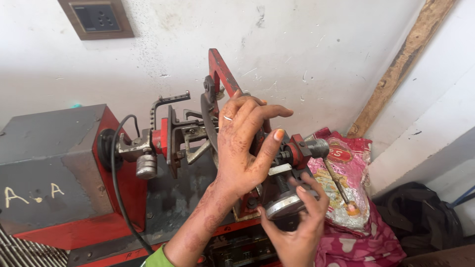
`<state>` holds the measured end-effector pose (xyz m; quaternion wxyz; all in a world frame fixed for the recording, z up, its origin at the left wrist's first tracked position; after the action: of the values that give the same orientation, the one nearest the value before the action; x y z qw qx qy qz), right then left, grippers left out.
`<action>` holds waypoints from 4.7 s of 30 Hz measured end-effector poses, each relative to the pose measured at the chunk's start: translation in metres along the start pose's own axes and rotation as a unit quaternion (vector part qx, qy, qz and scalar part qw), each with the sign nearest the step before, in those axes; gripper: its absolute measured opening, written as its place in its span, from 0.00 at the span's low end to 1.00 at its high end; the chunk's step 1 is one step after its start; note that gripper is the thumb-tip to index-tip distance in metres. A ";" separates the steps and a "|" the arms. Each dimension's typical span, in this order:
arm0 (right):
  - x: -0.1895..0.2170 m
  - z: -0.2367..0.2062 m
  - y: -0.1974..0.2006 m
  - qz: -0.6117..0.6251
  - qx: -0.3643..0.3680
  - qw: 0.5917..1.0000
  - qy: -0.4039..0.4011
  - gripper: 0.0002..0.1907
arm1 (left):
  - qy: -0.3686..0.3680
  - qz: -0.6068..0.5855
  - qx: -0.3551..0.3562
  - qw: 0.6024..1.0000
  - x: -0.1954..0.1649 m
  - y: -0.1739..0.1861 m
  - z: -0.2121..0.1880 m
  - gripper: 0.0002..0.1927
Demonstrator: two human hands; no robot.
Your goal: The person uses a screwdriver to tighten screws on a red industrial machine. They then turn a handwheel to adjust a component and press buttons on the control panel.
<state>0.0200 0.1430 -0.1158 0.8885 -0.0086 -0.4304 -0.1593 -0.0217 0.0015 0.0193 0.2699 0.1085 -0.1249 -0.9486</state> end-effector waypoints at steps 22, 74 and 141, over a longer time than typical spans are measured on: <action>0.052 0.000 0.033 -0.327 -0.005 0.936 0.131 0.34 | 0.001 -0.008 -0.026 1.000 -0.005 0.000 -0.005 0.09; 0.092 -0.022 -0.004 -0.249 -0.086 0.964 -0.044 0.39 | -0.101 -0.010 0.012 0.995 0.020 0.016 -0.025 0.09; 0.046 0.004 0.008 -0.277 -0.012 0.945 -0.173 0.35 | -0.070 -0.029 0.012 0.997 0.015 0.021 -0.016 0.12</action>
<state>0.0458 0.1387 -0.0765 0.7211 0.0728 -0.5606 -0.4004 -0.0193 -0.0269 0.0079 0.2315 0.0487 -0.1515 -0.9597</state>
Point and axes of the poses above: each hand's wrist, its own z-axis towards the middle knuckle, its own y-axis out of the back of the hand, x = y × z, the point moved 3 cm from there along z, towards the middle knuckle, and after that the axes turned 13 degrees about -y, right-handed, at the moved point
